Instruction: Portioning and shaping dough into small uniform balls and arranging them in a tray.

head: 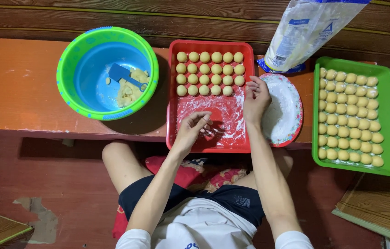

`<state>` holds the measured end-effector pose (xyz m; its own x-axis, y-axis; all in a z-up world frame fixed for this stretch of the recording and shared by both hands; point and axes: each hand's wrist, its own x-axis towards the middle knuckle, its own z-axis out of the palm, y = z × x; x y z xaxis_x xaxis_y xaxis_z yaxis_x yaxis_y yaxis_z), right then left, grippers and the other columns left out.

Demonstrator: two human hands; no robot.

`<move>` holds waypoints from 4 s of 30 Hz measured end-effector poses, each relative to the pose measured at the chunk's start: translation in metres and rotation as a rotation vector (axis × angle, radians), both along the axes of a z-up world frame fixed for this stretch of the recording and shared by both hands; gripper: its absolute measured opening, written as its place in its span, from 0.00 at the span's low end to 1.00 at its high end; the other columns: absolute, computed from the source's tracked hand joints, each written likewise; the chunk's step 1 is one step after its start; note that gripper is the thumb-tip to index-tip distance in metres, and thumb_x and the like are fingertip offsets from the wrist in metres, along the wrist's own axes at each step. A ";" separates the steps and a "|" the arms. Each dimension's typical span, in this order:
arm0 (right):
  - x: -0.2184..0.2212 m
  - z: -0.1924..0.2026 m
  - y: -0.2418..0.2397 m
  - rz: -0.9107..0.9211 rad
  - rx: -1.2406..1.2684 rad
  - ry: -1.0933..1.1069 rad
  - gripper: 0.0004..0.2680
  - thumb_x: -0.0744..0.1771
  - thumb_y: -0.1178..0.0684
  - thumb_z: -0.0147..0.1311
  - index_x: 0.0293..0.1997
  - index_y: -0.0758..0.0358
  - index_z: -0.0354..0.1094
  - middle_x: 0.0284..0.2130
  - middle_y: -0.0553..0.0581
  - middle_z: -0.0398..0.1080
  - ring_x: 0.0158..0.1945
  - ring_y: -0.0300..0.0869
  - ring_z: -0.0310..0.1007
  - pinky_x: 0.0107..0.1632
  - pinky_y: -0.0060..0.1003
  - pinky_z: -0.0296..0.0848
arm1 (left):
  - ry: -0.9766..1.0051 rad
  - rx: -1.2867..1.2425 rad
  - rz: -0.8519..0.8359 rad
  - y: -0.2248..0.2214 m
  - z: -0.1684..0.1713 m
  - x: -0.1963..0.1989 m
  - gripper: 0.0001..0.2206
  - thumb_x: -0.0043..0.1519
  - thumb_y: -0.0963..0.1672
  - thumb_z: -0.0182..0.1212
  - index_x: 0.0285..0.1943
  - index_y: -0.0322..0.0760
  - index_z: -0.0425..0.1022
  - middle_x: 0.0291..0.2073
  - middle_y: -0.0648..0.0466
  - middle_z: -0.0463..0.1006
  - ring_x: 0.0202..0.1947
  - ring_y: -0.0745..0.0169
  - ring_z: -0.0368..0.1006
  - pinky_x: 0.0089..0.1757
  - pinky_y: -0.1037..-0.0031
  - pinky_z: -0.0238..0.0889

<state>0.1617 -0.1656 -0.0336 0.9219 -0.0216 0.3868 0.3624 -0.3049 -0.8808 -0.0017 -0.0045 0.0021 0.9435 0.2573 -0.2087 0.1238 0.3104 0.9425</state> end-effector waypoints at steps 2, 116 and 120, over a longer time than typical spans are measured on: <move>0.004 -0.003 -0.001 -0.023 0.050 0.040 0.13 0.65 0.69 0.58 0.53 0.63 0.72 0.36 0.61 0.76 0.39 0.42 0.76 0.44 0.34 0.78 | 0.004 0.003 0.000 -0.002 -0.002 0.000 0.15 0.66 0.47 0.64 0.56 0.34 0.80 0.36 0.47 0.83 0.34 0.65 0.77 0.36 0.81 0.67; -0.064 0.112 0.272 0.583 -0.892 0.100 0.13 0.65 0.52 0.45 0.48 0.53 0.78 0.39 0.67 0.79 0.49 0.65 0.78 0.53 0.61 0.73 | 0.367 1.633 -0.165 0.249 0.034 0.014 0.05 0.60 0.41 0.65 0.43 0.39 0.79 0.25 0.43 0.80 0.31 0.35 0.81 0.34 0.49 0.76; -0.072 0.110 0.269 0.576 -0.901 0.086 0.12 0.65 0.52 0.45 0.46 0.53 0.78 0.38 0.67 0.79 0.49 0.66 0.78 0.54 0.61 0.72 | 0.288 1.543 -0.073 0.231 0.057 -0.005 0.05 0.58 0.36 0.62 0.40 0.32 0.79 0.28 0.40 0.81 0.34 0.32 0.81 0.36 0.47 0.76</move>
<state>0.0893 0.1033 0.0765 0.7272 0.6860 -0.0241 0.6063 -0.6583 -0.4462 -0.0071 0.2270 0.0593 0.9395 0.3408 0.0341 0.3190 -0.9069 0.2753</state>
